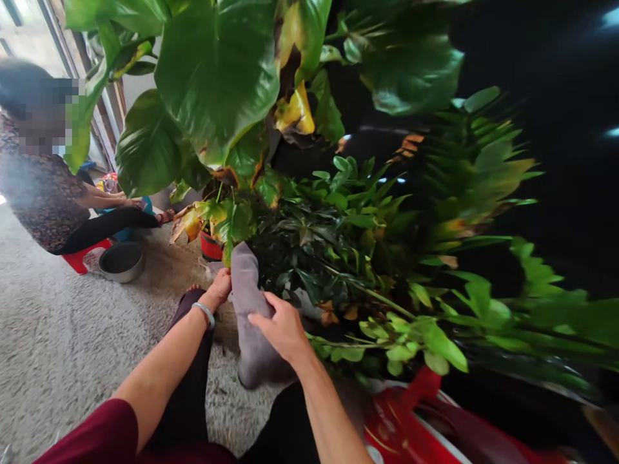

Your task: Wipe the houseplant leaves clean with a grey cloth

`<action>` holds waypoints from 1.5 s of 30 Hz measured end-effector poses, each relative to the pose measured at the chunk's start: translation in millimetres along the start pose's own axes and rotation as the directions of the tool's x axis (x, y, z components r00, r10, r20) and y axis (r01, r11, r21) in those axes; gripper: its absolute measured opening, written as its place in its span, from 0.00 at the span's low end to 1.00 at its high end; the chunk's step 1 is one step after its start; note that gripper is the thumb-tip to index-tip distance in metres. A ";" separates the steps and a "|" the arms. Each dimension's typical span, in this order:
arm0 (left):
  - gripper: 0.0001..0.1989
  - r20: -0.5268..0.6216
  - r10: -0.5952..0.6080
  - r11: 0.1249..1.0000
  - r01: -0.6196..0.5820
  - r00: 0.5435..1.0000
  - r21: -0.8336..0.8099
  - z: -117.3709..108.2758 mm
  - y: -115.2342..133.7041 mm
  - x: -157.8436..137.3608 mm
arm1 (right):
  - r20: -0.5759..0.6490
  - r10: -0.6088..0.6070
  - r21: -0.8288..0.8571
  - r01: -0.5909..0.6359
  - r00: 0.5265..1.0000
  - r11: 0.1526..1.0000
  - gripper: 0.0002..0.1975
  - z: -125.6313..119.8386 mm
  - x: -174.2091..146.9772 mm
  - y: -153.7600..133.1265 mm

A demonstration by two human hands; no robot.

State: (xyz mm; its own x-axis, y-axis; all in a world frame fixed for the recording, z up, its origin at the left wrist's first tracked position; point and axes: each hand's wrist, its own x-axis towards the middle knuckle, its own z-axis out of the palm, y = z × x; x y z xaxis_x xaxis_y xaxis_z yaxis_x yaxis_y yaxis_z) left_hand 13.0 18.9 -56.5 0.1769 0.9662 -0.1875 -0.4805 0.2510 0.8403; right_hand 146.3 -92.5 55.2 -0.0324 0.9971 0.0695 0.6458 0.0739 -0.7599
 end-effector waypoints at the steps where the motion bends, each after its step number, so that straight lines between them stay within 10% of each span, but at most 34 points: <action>1: 0.08 0.028 0.003 1.000 -0.003 1.000 0.000 -1.5 0.1 1.6 | -0.002 -0.008 0.027 0.008 1.000 1.000 0.17 -8.7 -10.6 -4.6; 8: 0.18 0.114 0.027 0.999 -0.030 0.993 0.026 0.1 0.1 -0.7 | -0.384 -0.190 -0.001 0.206 0.904 0.979 0.22 -42.9 13.1 -45.6; 17: 0.18 -0.008 0.024 0.999 -0.024 1.000 0.036 -2.2 9.1 -4.0 | -0.171 0.167 0.092 -0.153 0.971 0.984 0.17 15.5 -30.8 49.6; 28: 0.11 -0.252 0.064 0.985 -0.020 0.965 0.173 -11.9 28.9 -38.1 | -0.218 0.244 0.301 -0.172 0.945 0.938 0.23 7.2 -96.7 36.2; 37: 0.34 0.234 0.226 0.962 -0.254 0.945 0.096 35.2 9.3 -196.7 | -0.519 -0.054 -0.052 0.031 0.853 0.998 0.24 18.9 -101.6 1.6; 45: 0.44 0.285 0.107 0.992 -0.082 0.953 -0.099 52.1 -7.2 -192.3 | -0.528 -0.111 0.066 0.171 0.842 0.983 0.29 34.0 -116.4 8.7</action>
State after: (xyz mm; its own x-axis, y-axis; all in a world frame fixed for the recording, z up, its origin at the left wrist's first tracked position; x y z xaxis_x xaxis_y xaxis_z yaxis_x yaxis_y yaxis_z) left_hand 27.2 -171.7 0.0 0.3618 0.9305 0.0563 -0.5762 0.1757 0.7982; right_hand 129.7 -207.2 18.6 0.3042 0.8203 0.4843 0.5792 0.2444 -0.7777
